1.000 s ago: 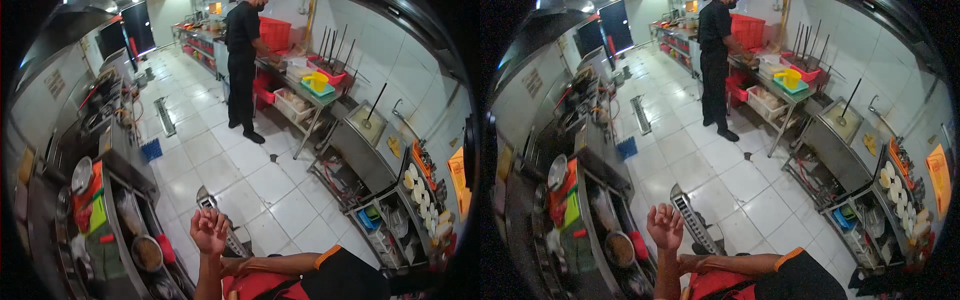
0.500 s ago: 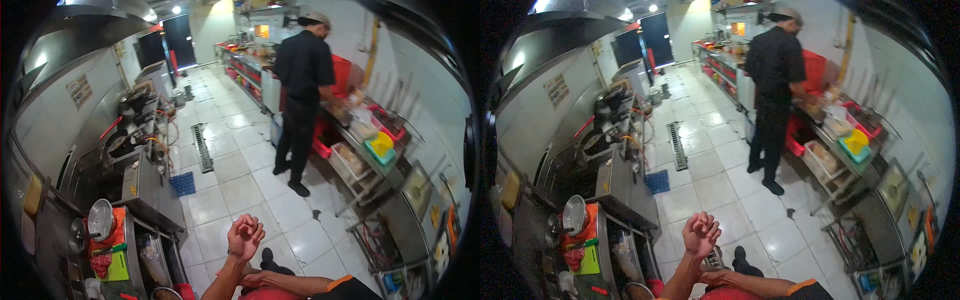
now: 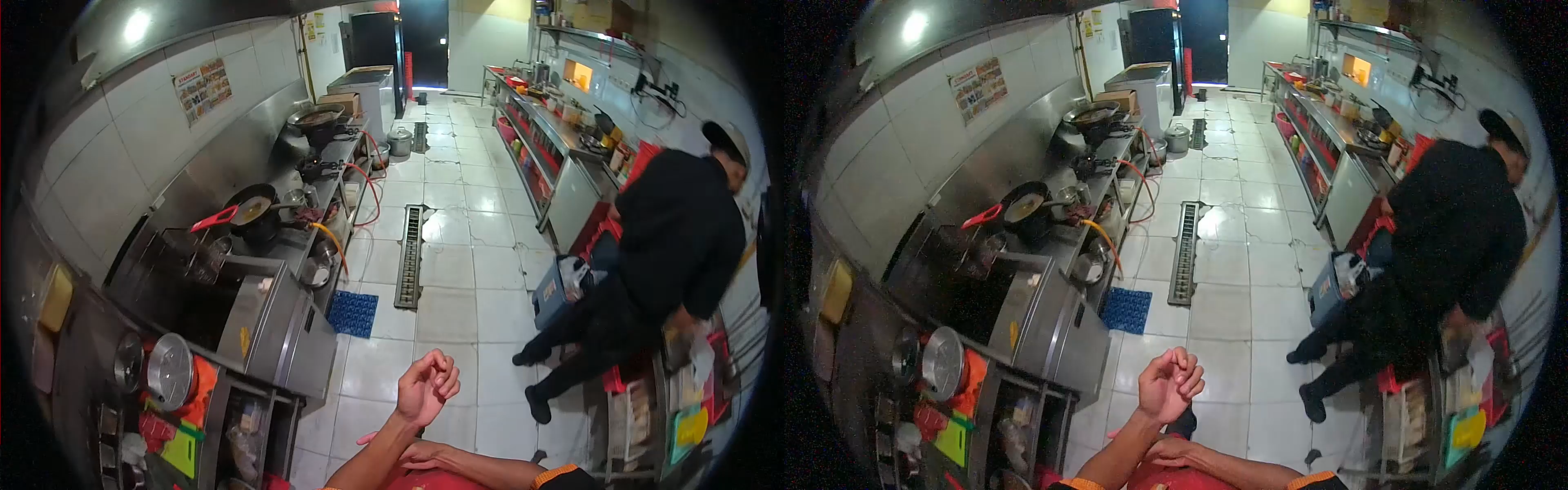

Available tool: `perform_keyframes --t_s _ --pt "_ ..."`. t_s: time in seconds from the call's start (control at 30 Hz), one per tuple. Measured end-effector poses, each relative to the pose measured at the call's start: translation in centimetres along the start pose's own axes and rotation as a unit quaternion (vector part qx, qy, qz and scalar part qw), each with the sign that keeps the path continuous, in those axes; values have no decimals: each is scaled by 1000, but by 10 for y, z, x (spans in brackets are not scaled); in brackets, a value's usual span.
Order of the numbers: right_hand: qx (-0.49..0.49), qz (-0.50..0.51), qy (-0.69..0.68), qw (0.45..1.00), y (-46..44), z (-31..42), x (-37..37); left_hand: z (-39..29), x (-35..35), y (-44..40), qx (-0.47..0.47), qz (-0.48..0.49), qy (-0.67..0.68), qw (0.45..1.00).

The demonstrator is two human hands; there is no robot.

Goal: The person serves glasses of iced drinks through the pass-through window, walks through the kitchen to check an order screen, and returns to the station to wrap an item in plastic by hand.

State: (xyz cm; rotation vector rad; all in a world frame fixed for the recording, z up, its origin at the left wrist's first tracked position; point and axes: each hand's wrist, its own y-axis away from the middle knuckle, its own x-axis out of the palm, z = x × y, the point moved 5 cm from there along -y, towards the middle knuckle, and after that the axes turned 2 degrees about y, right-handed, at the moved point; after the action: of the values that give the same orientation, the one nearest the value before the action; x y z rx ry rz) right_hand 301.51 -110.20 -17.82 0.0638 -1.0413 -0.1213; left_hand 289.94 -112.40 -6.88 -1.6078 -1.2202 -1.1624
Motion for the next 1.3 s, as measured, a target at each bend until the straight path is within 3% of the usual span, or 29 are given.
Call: perform_keyframes --t_s 0.13,0.2,0.47,0.87,1.03,1.3 --pt "2 -2 -3 1000 -35 120 -46 -38 -21 -122 -20 35 4 999" --pt "-43 -155 -8 987 -38 182 -69 -46 -23 -184 -37 27 15 999" --pt "-40 -112 59 991 -60 399 -205 -90 -58 -438 -125 39 -6 991" --pt "-11 -59 217 974 -133 773 -394 -215 -87 -824 -61 20 -41 997" --pt "-13 -85 254 963 -166 921 -490 -260 -133 -997 -67 28 -24 997" --pt "-44 -182 280 942 -161 1173 -612 -278 -136 -1281 -165 99 -29 981"
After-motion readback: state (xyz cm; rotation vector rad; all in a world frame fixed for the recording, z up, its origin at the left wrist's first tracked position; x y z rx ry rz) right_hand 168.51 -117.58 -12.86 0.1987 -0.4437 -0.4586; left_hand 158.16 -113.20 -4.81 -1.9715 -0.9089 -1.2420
